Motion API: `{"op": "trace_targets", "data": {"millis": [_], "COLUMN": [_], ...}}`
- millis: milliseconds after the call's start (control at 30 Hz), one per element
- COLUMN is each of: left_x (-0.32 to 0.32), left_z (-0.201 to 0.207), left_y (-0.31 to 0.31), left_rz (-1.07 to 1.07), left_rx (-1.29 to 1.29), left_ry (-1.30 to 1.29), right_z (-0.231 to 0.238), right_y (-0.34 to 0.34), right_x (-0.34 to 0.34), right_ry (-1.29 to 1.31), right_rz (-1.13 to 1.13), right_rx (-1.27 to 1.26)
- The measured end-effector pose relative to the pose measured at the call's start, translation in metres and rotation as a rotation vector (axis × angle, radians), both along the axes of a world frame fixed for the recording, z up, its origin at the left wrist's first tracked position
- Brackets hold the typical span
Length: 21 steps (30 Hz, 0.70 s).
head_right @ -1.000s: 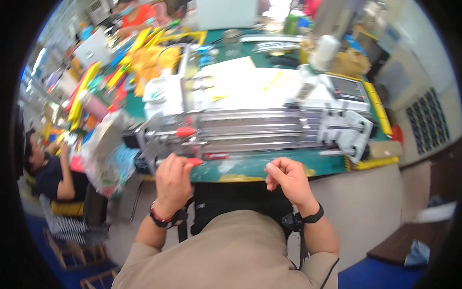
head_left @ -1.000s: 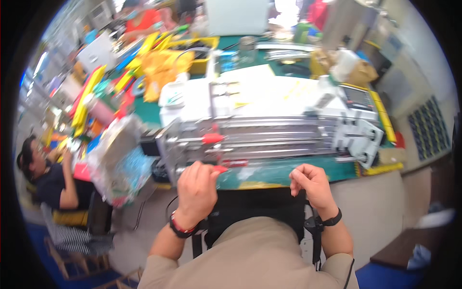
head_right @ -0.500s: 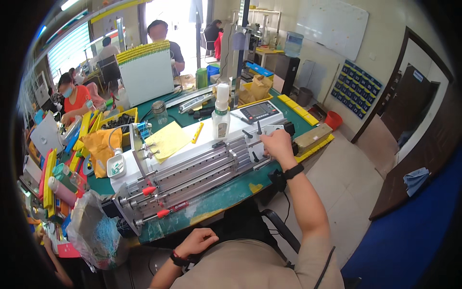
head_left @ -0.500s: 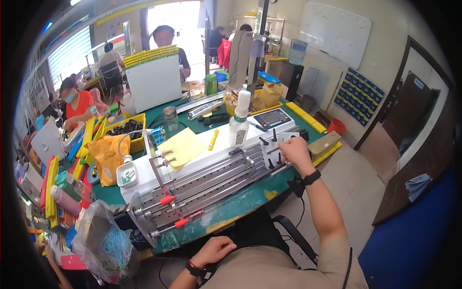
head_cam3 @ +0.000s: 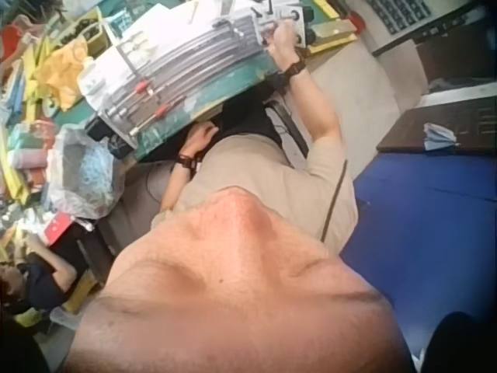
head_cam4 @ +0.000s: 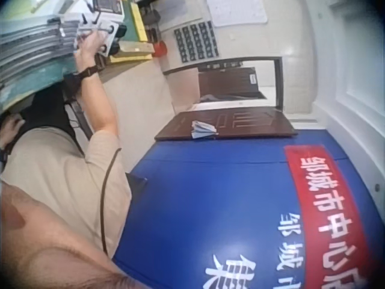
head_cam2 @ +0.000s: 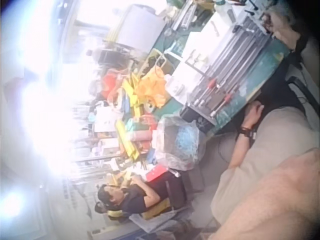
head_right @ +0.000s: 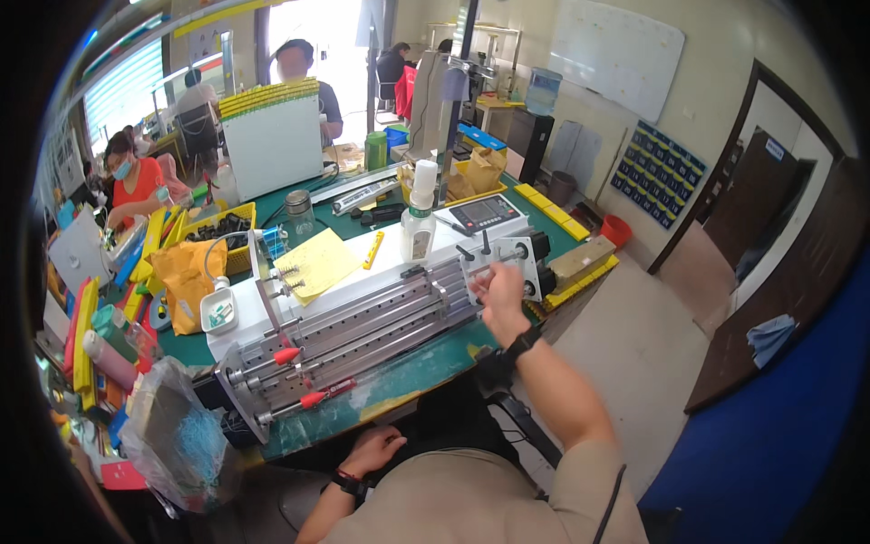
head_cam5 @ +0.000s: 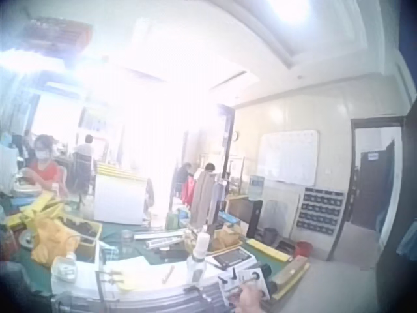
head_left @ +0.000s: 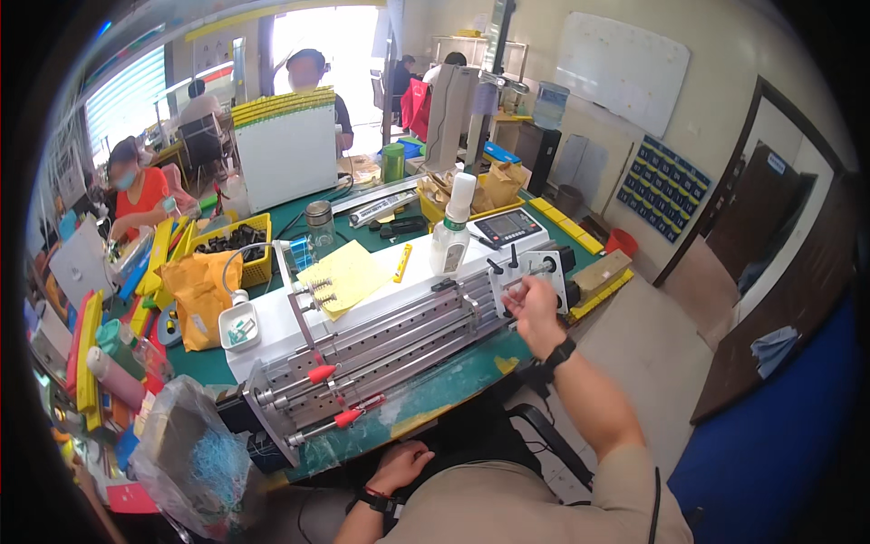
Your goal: Manually assemble and test small electronic or mechanical components using a specialized rig and adhesive.
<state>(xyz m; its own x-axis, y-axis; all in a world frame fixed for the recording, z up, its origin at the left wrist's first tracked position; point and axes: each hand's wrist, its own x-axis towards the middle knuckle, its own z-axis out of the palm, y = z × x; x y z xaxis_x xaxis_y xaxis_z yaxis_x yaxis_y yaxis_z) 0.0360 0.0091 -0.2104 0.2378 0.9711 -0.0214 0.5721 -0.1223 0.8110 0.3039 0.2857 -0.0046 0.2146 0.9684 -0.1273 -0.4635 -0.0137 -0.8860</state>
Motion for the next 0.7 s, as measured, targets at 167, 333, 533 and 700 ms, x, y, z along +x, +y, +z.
{"op": "trace_targets", "data": {"millis": [167,333,533,700], "left_x": [-0.001,0.001,0.008,0.007], "left_z": [0.009,0.009,0.042,0.133], "left_y": [0.006,0.002,-0.001,0.007], "left_rz": [-0.026,-0.03,-0.072,-0.203], "left_rx": [0.025,0.008,-0.099,0.424], "left_ry": [0.003,-0.029,-0.218,-0.342], "right_z": [0.003,0.0,-0.001,0.006], "right_y": [-0.023,-0.043,-0.044,-0.046], "right_x": [-0.023,-0.026,-0.026,-0.039], "right_ry": [0.387,0.324,0.198,0.382], "right_rz": [0.087,0.125,0.184,0.407], "right_rx": [0.007,-0.039,-0.027,-0.151]}}
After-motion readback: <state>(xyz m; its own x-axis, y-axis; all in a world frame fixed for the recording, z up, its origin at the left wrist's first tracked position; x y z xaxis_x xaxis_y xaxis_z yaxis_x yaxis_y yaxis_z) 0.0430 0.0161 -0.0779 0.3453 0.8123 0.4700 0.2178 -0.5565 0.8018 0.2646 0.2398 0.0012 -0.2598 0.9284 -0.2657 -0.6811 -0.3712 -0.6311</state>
